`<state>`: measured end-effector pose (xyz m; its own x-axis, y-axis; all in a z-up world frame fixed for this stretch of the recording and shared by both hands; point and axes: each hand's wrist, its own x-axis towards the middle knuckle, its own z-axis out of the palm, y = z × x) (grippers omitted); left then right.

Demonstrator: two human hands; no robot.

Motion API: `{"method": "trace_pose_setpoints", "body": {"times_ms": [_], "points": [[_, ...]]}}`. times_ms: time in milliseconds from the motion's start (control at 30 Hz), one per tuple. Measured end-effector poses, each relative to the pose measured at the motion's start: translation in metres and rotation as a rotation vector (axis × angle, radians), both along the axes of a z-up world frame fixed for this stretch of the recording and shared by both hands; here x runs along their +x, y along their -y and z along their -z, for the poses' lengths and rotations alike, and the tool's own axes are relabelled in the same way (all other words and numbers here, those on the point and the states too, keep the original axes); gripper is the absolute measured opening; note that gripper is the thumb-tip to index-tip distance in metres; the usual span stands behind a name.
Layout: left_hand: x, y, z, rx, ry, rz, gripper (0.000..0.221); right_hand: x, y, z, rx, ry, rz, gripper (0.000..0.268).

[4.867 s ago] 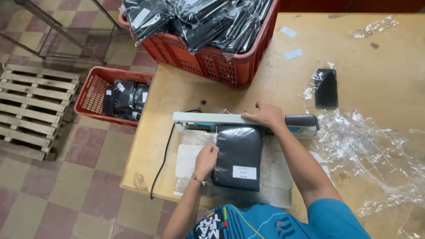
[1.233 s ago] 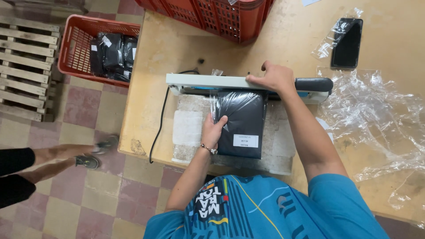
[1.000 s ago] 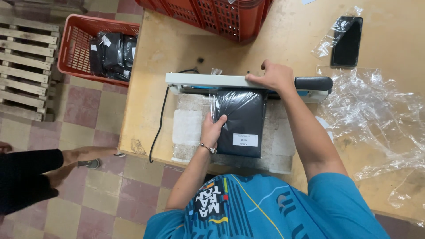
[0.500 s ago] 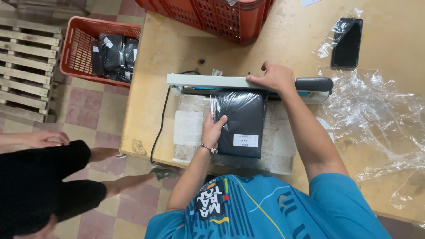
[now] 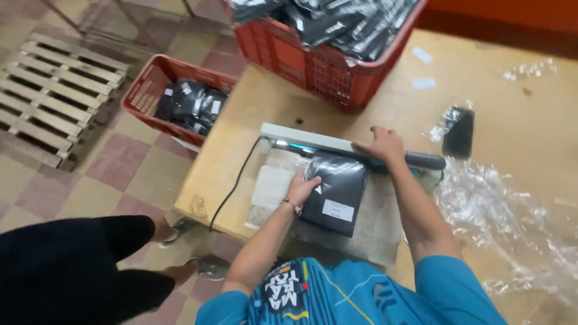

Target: Sealing black plastic bags using a manual impulse sealer machine

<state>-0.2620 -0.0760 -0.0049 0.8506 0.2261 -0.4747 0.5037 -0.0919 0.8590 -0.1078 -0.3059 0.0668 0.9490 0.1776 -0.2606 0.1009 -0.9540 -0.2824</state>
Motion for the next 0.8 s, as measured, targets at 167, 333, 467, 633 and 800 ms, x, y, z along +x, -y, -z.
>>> {"method": "trace_pose_setpoints", "body": {"times_ms": [167, 333, 467, 633, 800], "points": [[0.012, -0.01, 0.027, 0.09, 0.05, 0.095, 0.07, 0.018, 0.008, 0.014, 0.081, 0.042, 0.055, 0.103], [0.008, -0.022, 0.038, 0.124, 0.102, 0.137, 0.058, 0.033, 0.027, -0.009, 0.883, 0.338, 0.047, 0.065], [-0.02, -0.028, 0.029, -0.118, 0.316, 0.083, 0.039, -0.036, 0.008, -0.125, 1.328, 0.234, -0.091, 0.028], [-0.069, -0.047, 0.0, -0.385, 0.503, 0.052, 0.027, -0.101, 0.014, -0.1, 0.931, 0.425, 0.014, 0.009], [-0.102, -0.064, -0.032, -0.365, 0.57, 0.19, 0.038, -0.144, 0.0, -0.075, 0.824, -0.156, 0.141, 0.067]]}}
